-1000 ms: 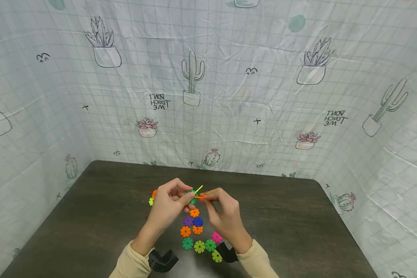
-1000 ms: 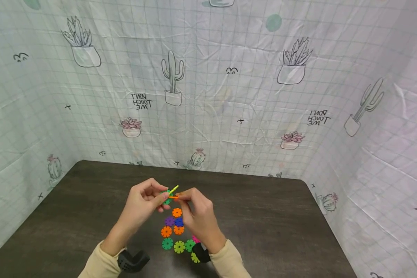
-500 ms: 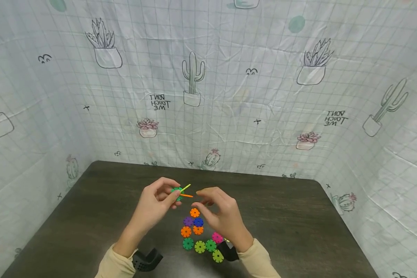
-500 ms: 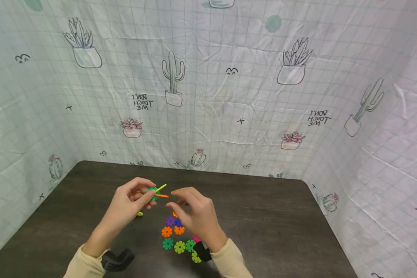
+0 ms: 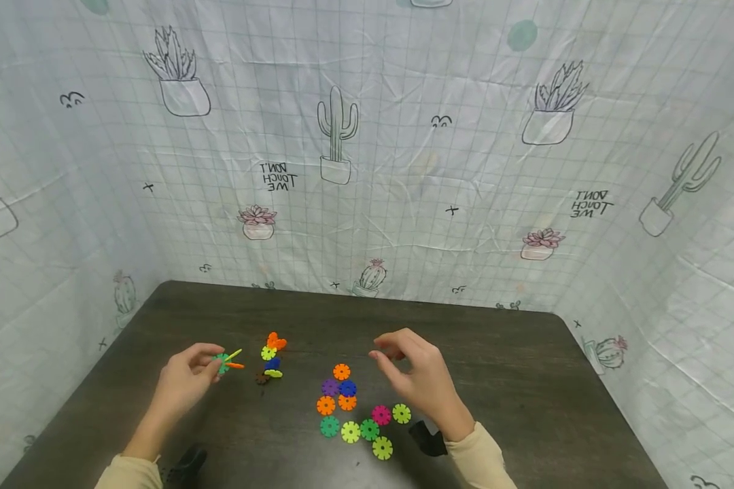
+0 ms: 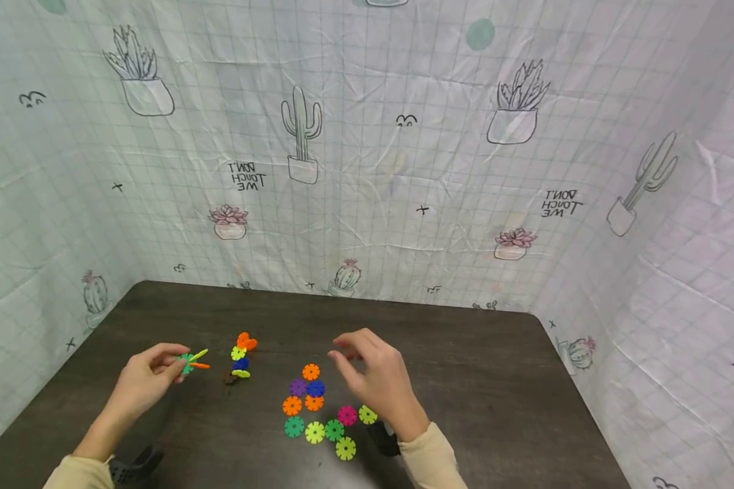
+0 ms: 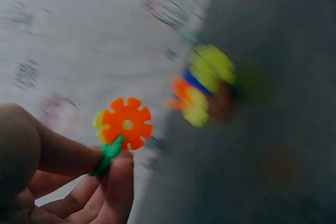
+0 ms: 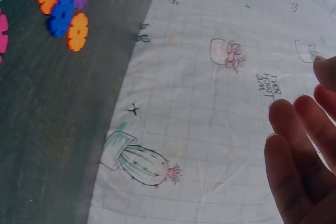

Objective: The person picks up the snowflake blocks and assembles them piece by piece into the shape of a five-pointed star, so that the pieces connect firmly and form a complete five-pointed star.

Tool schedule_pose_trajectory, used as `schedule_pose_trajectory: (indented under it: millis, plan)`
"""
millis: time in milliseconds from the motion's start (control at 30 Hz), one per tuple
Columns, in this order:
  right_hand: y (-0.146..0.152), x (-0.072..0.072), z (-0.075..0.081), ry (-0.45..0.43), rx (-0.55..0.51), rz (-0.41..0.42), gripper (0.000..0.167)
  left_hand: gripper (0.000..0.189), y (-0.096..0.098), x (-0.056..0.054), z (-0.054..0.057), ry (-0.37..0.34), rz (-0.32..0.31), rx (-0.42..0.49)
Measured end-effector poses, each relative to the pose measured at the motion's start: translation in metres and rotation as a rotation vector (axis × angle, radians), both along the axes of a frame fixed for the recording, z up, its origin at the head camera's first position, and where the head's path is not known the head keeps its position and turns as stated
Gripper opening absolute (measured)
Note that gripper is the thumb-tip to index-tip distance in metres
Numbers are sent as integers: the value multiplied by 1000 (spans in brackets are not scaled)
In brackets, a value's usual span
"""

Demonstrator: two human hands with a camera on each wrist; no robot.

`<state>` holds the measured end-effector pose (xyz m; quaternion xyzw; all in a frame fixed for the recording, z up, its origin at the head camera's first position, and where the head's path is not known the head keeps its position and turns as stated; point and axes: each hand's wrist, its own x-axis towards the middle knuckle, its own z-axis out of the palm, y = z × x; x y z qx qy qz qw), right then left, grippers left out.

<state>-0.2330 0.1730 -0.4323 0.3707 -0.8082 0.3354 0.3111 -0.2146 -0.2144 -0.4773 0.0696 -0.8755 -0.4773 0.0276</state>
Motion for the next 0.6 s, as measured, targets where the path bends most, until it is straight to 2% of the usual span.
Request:
schedule_pose_trajectory:
  millis: [133, 233, 333, 467, 533, 600]
  plan:
    - [-1, 0, -5, -21, 32, 0, 26, 28, -10, -6, -27, -88, -44, -39]
    - [-2, 0, -6, -35, 58, -8, 24, 25, -9, -7, -36, -83, -58, -116]
    - [-4, -1, -7, -44, 67, -14, 23, 26, -4, -8, -38, -17, -76, -247]
    - [-6, 0, -9, -63, 79, -19, 19, 37, 4, -8, -34, 87, -80, -403]
    - [-7, 0, -10, -87, 96, -18, 16, 39, 13, -7, -29, 172, -46, -454]
    - [-10, 0, -12, -123, 123, -17, 14, 35, 27, -6, -23, 291, -13, -486]
